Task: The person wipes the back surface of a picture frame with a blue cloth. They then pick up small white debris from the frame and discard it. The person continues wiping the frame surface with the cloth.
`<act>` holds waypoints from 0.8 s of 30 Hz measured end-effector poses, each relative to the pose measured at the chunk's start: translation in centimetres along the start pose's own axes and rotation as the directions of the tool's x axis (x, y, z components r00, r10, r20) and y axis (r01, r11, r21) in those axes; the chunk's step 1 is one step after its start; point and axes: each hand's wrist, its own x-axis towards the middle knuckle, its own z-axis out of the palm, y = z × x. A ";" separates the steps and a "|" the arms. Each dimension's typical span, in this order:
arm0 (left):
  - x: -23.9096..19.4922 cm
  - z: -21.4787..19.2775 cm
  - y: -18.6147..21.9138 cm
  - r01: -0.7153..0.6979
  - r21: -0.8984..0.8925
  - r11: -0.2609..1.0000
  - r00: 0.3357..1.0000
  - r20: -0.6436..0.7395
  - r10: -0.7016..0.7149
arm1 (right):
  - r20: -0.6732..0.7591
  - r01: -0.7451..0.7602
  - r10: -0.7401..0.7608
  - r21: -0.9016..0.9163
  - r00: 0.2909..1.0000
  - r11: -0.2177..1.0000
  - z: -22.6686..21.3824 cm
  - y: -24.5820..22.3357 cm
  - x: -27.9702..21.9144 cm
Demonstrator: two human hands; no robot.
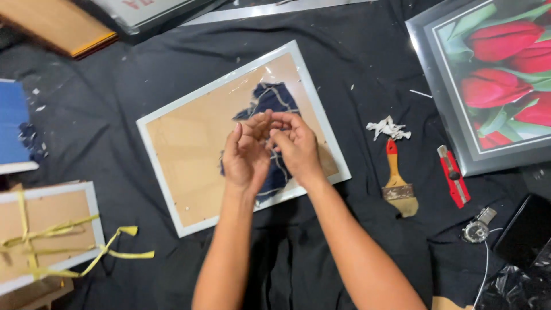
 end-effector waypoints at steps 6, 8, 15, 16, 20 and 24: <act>-4.6 -0.3 -1.8 -0.054 -0.332 0.942 0.998 -0.060 0.036 | 0.170 -0.082 0.066 0.089 0.983 0.993 -0.9 -2.2 -2.4; -5.5 -0.1 -2.0 -0.073 -0.335 0.939 0.996 -0.075 0.051 | 0.185 -0.097 0.079 0.088 0.980 0.991 -0.8 -3.5 -3.4; -7.4 0.0 -1.8 -0.125 -0.291 0.948 0.987 -0.133 0.089 | 0.263 -0.194 0.170 0.071 0.950 0.978 -0.3 -6.0 -4.9; -7.7 0.2 -1.6 -0.132 -0.271 0.953 0.985 -0.146 0.095 | 0.276 -0.204 0.181 0.058 0.944 0.977 -0.3 -6.0 -5.0; -8.2 0.0 -1.7 -0.143 -0.245 0.959 0.981 -0.161 0.105 | 0.308 -0.225 0.202 0.038 0.930 0.974 -0.1 -5.0 -5.2; -8.4 -0.8 -2.0 -0.126 -0.300 0.946 0.984 -0.157 0.081 | 0.346 -0.225 0.202 0.025 0.916 0.974 -0.1 -4.4 -5.1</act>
